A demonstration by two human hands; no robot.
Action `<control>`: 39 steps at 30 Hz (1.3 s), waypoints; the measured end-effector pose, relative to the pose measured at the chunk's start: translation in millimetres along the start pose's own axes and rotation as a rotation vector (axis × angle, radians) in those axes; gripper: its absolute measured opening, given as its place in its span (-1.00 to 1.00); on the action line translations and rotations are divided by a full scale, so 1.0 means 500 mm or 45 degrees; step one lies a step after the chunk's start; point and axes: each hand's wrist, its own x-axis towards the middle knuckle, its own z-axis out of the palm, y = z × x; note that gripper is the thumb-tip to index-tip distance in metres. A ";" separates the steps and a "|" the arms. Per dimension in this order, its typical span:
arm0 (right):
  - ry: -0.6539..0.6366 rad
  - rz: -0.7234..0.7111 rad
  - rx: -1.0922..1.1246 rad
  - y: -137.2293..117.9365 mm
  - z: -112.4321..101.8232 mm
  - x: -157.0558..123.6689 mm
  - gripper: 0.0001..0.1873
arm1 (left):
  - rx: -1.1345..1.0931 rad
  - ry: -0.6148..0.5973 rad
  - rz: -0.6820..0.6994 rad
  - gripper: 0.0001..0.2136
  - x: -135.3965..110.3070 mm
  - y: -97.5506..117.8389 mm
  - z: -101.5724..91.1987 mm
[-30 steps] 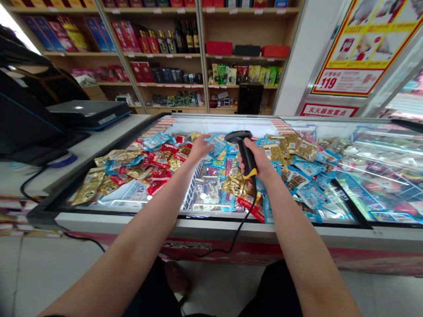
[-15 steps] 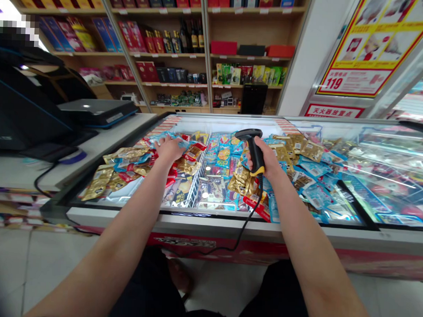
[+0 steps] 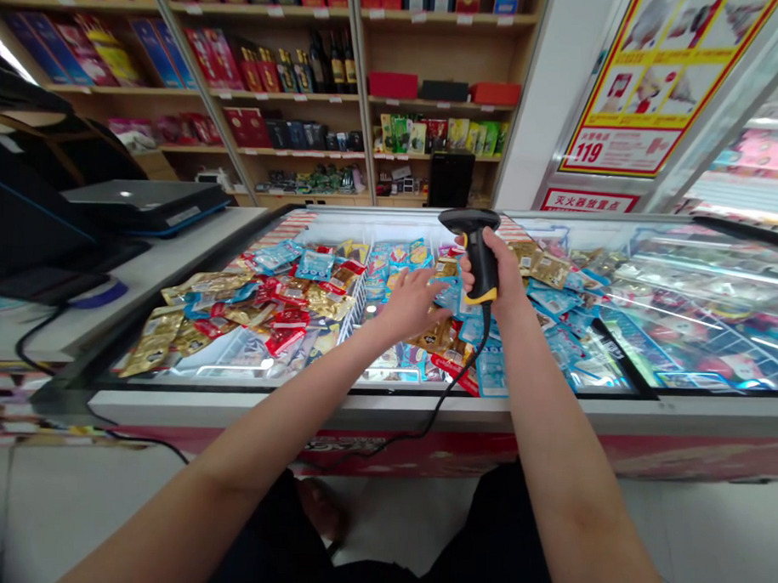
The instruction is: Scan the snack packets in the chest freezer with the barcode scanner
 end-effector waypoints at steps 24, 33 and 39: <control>0.011 0.041 0.028 0.023 0.023 0.054 -0.55 | -0.066 -0.083 0.286 -0.53 0.051 -0.068 0.053; 0.088 0.024 0.078 0.046 0.010 0.058 -0.57 | 0.027 0.090 -0.619 -0.40 0.143 -0.076 0.074; 0.110 0.025 0.071 0.055 0.014 0.058 -0.56 | -0.217 0.149 -0.636 -0.64 0.182 -0.078 0.096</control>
